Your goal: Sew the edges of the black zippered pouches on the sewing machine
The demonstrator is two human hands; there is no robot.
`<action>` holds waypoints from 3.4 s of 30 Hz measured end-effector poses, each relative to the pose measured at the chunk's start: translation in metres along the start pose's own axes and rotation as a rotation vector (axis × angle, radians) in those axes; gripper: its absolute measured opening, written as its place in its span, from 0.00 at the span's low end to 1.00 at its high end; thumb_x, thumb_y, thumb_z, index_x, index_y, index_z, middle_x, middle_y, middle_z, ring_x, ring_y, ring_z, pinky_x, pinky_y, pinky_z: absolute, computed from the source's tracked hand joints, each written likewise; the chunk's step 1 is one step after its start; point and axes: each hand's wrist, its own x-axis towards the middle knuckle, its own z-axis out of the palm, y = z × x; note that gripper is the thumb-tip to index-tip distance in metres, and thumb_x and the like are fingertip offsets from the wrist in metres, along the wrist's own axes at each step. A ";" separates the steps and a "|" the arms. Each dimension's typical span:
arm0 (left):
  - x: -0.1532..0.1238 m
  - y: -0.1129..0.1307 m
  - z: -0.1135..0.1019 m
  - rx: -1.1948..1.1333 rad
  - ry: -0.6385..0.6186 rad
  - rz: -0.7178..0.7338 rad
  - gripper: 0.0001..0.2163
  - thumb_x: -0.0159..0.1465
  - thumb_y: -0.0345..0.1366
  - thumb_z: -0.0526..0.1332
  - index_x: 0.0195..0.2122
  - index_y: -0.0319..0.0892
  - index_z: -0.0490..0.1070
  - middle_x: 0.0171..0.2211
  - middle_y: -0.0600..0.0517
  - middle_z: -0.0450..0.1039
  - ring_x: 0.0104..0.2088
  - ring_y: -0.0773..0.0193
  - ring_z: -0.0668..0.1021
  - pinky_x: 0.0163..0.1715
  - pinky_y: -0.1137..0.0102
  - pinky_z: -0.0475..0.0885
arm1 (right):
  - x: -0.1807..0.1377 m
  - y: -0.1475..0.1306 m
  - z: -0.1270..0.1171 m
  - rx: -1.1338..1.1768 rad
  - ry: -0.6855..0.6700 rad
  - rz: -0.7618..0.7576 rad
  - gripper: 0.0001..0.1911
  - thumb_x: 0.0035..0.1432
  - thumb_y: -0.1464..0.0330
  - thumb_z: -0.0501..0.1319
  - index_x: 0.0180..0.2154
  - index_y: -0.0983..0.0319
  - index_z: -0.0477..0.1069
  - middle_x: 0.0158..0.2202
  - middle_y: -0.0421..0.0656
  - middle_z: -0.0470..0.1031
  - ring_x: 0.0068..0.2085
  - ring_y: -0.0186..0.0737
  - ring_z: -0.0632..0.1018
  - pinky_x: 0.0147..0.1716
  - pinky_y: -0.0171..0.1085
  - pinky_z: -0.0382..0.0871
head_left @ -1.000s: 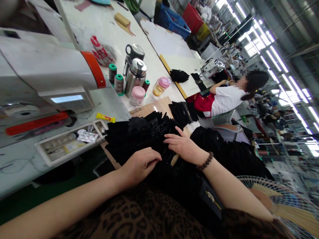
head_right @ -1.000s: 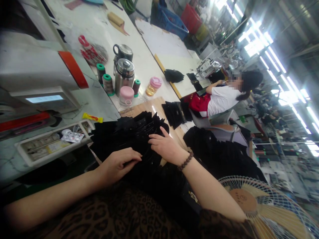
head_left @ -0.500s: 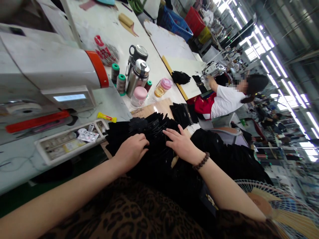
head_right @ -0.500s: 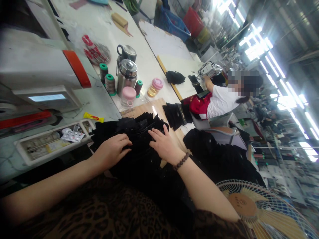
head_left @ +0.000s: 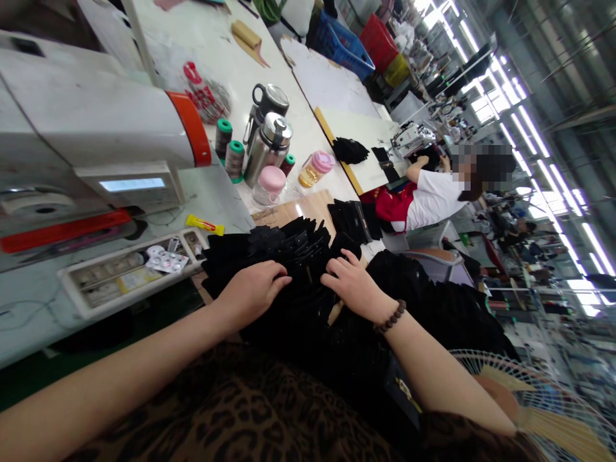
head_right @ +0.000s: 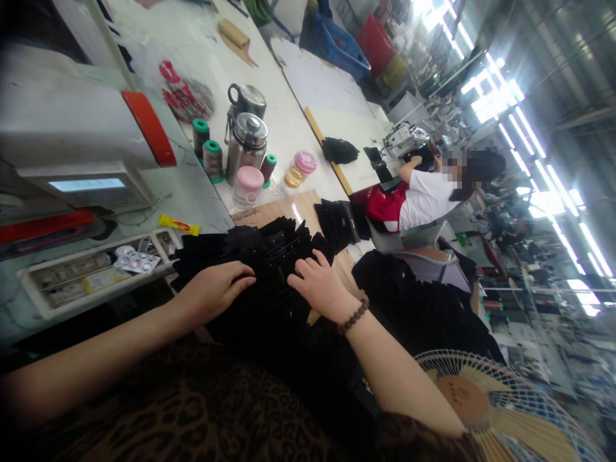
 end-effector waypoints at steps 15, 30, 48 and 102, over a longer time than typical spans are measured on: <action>-0.004 0.012 0.002 -0.054 -0.032 0.226 0.10 0.63 0.31 0.51 0.35 0.40 0.73 0.30 0.51 0.72 0.32 0.65 0.75 0.34 0.73 0.69 | -0.008 0.002 0.004 0.038 0.112 -0.151 0.11 0.59 0.77 0.50 0.31 0.61 0.69 0.41 0.43 0.70 0.47 0.39 0.69 0.59 0.52 0.42; 0.000 0.008 -0.003 0.189 -0.121 0.222 0.04 0.58 0.31 0.58 0.30 0.41 0.73 0.30 0.51 0.70 0.34 0.61 0.73 0.32 0.70 0.67 | -0.004 -0.004 0.001 0.066 0.074 0.007 0.08 0.56 0.77 0.53 0.32 0.62 0.69 0.52 0.50 0.63 0.52 0.46 0.64 0.55 0.54 0.49; 0.009 -0.009 -0.010 0.108 0.076 0.197 0.04 0.58 0.31 0.59 0.30 0.39 0.73 0.32 0.50 0.69 0.34 0.62 0.71 0.34 0.69 0.67 | 0.002 -0.004 0.000 0.042 -0.001 -0.005 0.27 0.56 0.81 0.47 0.58 0.69 0.49 0.37 0.45 0.68 0.40 0.40 0.69 0.52 0.47 0.54; -0.006 -0.003 0.010 -0.037 -0.002 0.131 0.05 0.57 0.27 0.59 0.34 0.39 0.71 0.33 0.50 0.71 0.36 0.62 0.74 0.36 0.71 0.69 | 0.022 0.000 -0.011 0.078 -0.133 -0.107 0.13 0.55 0.78 0.53 0.40 0.60 0.67 0.54 0.49 0.61 0.55 0.43 0.63 0.56 0.55 0.45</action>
